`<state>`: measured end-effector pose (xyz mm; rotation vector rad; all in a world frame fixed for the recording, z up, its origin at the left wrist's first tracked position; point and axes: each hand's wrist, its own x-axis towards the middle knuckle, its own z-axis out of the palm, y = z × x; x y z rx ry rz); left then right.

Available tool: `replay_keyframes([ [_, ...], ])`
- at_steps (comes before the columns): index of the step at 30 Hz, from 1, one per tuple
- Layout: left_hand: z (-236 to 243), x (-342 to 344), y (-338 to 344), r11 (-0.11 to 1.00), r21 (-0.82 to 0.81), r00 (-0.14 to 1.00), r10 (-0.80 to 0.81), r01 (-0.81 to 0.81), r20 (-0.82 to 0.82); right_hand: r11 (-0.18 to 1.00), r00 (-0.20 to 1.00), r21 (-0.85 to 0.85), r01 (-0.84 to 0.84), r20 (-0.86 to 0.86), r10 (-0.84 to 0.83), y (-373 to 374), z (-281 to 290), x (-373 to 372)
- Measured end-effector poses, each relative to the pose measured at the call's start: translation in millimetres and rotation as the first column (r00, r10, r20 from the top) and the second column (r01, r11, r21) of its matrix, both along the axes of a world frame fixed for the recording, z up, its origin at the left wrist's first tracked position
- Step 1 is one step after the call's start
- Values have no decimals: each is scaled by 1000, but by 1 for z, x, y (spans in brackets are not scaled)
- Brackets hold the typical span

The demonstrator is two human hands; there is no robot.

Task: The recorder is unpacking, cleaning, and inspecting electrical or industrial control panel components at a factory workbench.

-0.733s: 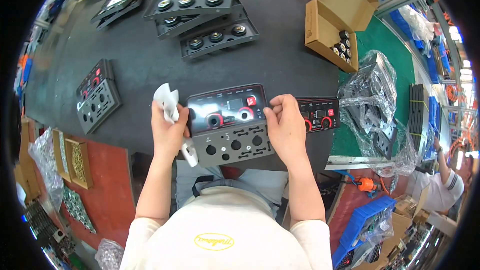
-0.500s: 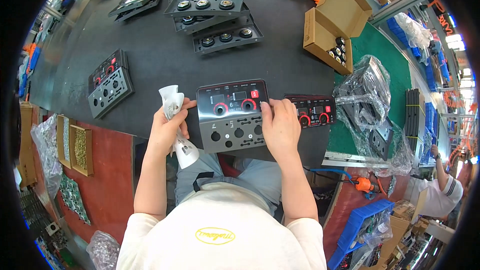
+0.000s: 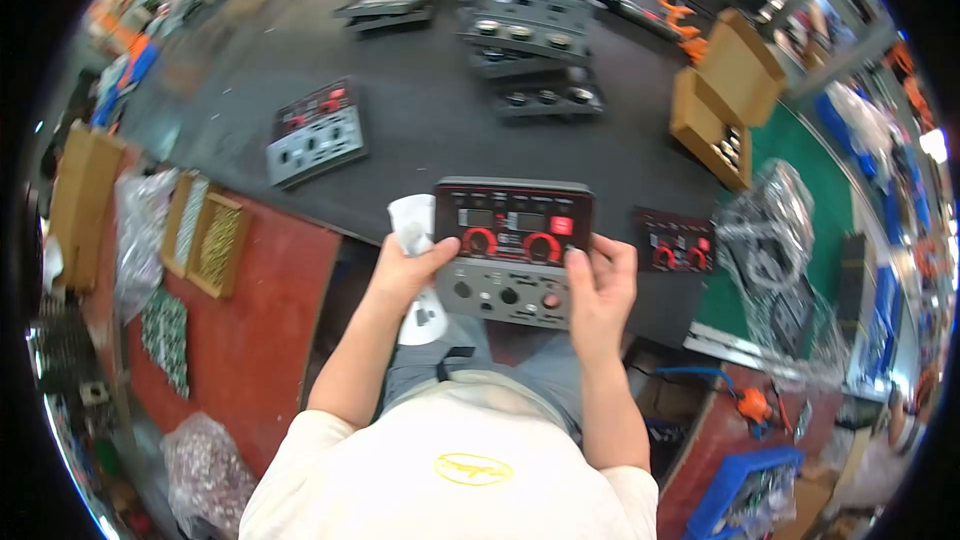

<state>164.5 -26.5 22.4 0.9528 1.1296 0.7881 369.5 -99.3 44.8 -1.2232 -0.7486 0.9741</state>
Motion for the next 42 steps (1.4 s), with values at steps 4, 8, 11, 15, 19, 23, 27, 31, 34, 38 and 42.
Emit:
replay_keyframes([
  [4,-4,-29,12,973,57,964,210,-222,165,990,996,110,-85,34,82,3,-2,-3],
  [8,48,-93,61,930,82,906,324,-358,273,998,981,49,-29,191,19,-7,0,8],
  [11,55,-151,111,881,23,868,460,-472,186,998,986,15,57,154,-59,-17,-7,24],
  [15,21,-246,171,930,-34,930,367,-367,5,989,977,-28,145,160,-139,-28,-17,47],
  [19,-15,-235,215,952,-37,948,300,-305,-105,954,919,-33,297,280,-276,-53,-10,78],
  [23,-13,-231,223,930,291,767,351,-222,-537,926,837,-14,376,433,-334,-48,-9,113],
  [27,-27,-307,240,863,504,485,453,-30,-748,943,441,121,311,860,-256,-23,0,133],
  [31,12,-273,235,697,698,138,685,163,-716,989,33,73,126,996,-78,-22,2,142],
  [34,34,-171,180,721,692,651,543,-38,-530,995,-250,-51,87,966,72,-28,-9,148],
  [38,42,-79,110,821,571,923,237,-23,-303,977,-310,-205,54,927,212,-26,-33,158],
  [42,30,-30,55,929,369,1000,3,-10,19,999,-3,-13,-37,1000,13,-30,-25,155],
])
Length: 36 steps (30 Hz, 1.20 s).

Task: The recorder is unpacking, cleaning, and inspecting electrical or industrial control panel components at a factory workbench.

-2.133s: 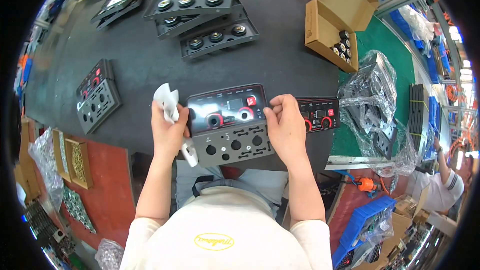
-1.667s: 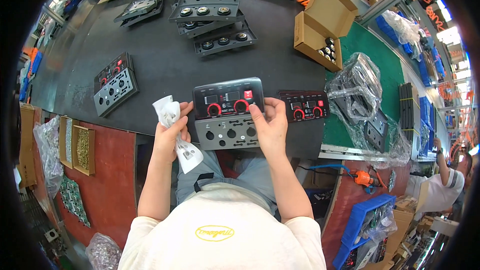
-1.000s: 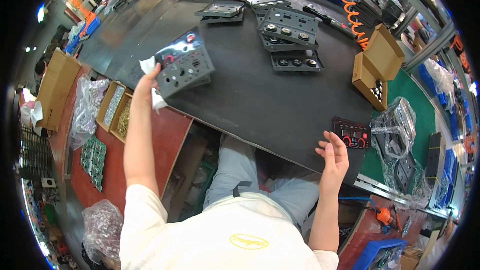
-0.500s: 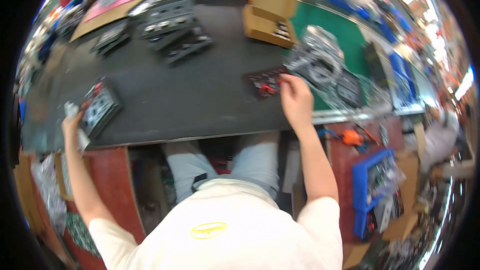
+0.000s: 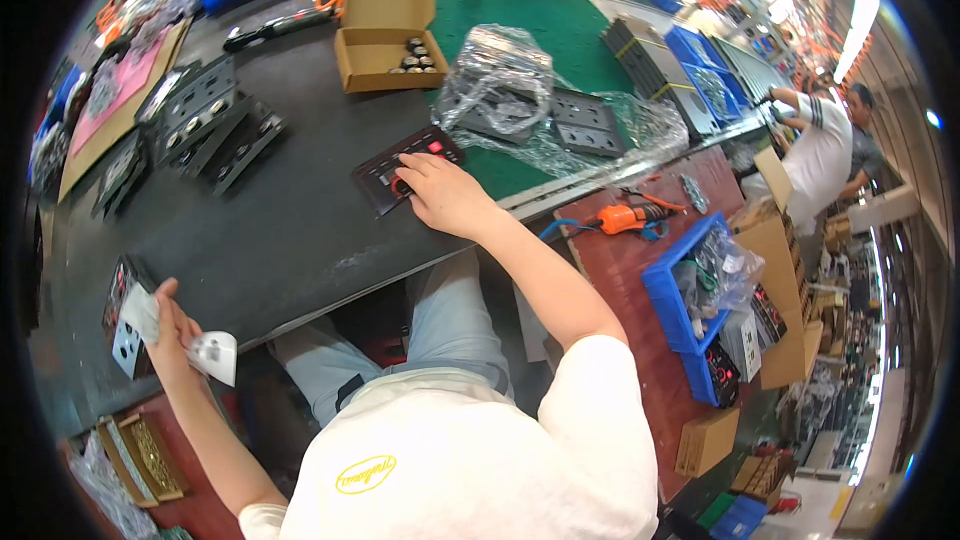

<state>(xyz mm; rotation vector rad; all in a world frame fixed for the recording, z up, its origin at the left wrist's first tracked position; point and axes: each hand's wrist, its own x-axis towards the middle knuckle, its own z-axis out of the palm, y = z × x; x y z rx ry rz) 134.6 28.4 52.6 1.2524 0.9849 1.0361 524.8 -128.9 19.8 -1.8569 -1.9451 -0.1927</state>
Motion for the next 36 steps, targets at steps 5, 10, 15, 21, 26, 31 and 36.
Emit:
replay_keyframes([
  [5,-22,20,-38,978,-205,976,19,26,216,687,742,283,669,-197,-641,-32,8,70],
  [10,-31,23,-47,976,-213,977,9,37,211,452,438,245,858,113,-892,-82,-44,167],
  [15,-25,29,-48,983,-169,975,-28,66,219,444,406,92,891,275,-871,-83,-30,178],
  [21,-21,25,-53,983,-184,979,32,5,199,209,433,491,846,-403,-807,-97,38,167],
  [26,-30,38,-59,958,-272,990,-56,90,128,381,504,477,792,-863,33,-90,90,81],
  [31,-36,82,-88,839,-416,936,-329,350,125,858,-403,61,510,-864,302,-22,32,-28],
  [36,-48,76,-96,900,-429,997,-72,77,28,984,-529,-144,108,-846,-65,15,-11,-103],
])
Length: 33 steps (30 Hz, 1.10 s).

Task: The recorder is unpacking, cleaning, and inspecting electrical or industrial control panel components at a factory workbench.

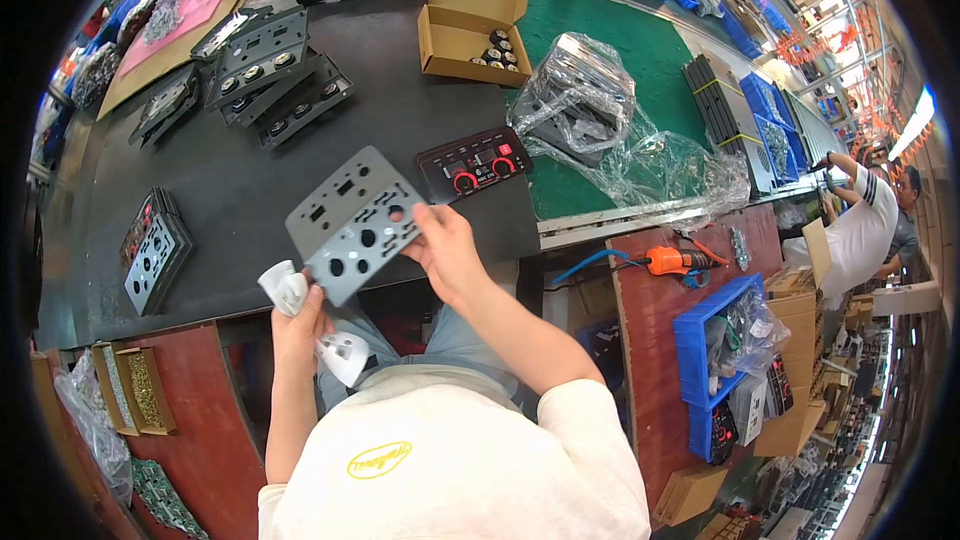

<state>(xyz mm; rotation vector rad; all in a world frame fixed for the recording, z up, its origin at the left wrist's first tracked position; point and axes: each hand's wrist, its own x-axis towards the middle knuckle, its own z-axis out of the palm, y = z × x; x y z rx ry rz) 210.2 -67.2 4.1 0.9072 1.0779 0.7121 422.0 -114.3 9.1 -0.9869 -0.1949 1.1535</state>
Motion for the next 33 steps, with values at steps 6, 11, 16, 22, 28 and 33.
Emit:
replay_keyframes([
  [6,-10,-28,13,996,56,990,70,-63,-123,936,-366,-348,45,866,340,-7,13,55],
  [11,-13,-29,9,987,151,941,-5,59,-338,977,-838,-213,-19,536,100,1,7,80],
  [16,-6,-22,8,900,380,853,19,212,-522,956,-862,-289,-48,496,106,-2,1,86],
  [22,7,-28,17,911,412,923,177,-21,-343,984,-680,-127,-123,733,10,3,-5,89],
  [28,37,-13,-1,973,203,993,-104,112,-52,939,-516,186,-288,796,-316,-2,39,1],
  [33,56,3,-23,937,171,926,-333,303,181,892,-246,158,-423,928,-281,-38,60,-57],
])
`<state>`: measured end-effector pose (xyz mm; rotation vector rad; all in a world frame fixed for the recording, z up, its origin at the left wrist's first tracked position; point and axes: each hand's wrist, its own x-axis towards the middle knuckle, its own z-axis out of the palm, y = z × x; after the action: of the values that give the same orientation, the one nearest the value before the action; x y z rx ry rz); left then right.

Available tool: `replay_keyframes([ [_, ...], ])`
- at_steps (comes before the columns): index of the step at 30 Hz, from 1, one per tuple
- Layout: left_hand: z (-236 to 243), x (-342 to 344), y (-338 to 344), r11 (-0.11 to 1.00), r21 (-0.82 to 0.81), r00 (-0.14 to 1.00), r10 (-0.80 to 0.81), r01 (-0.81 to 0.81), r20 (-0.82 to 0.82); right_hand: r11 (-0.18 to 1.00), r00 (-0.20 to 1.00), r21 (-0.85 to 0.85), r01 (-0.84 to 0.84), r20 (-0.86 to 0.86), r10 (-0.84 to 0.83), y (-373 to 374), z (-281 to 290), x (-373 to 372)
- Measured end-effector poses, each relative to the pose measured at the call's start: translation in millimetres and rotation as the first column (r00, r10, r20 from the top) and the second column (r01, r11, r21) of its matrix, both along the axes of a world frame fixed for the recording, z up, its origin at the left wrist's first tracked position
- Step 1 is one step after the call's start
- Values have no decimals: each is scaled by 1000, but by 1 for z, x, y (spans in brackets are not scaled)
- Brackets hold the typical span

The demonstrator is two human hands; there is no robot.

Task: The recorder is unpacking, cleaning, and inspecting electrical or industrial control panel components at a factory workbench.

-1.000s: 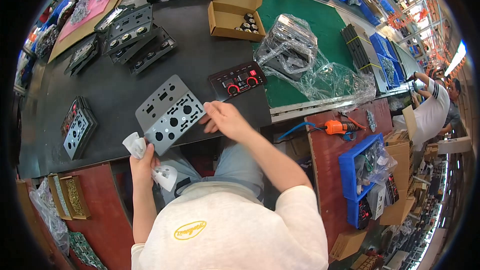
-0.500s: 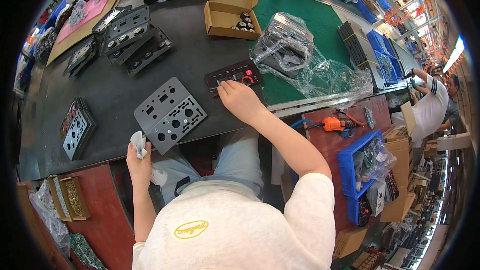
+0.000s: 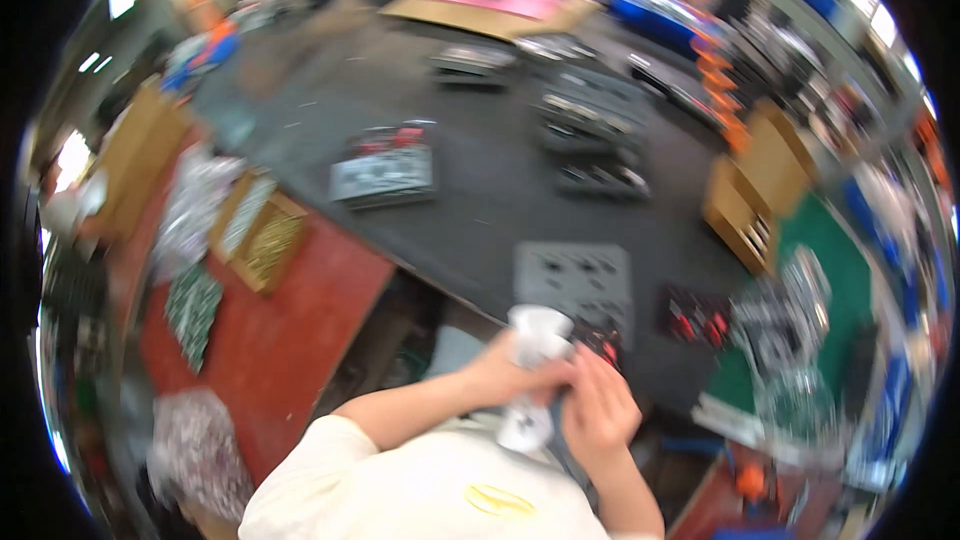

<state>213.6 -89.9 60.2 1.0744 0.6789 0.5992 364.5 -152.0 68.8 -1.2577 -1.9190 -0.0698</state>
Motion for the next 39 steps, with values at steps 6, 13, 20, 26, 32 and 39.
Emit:
replay_keyframes([
  [6,19,-12,-10,1000,5,985,-13,12,173,985,968,-173,1,-248,-44,-20,13,-17],
  [13,30,-24,-14,999,25,970,15,-22,242,994,985,-56,-97,-146,88,-14,33,-24],
  [20,30,-28,-16,999,-34,973,34,-27,227,995,991,-51,-84,-105,79,-16,27,-28],
  [26,22,-29,-18,1000,-12,969,1,2,247,995,994,2,-97,-57,96,-17,15,-24],
  [32,22,-30,-18,994,97,999,36,-39,41,989,980,-19,-145,-143,140,-14,3,-23],
  [39,-8,-25,-7,998,49,965,-47,35,259,826,420,-526,-205,-809,-411,-15,-7,-14],
])
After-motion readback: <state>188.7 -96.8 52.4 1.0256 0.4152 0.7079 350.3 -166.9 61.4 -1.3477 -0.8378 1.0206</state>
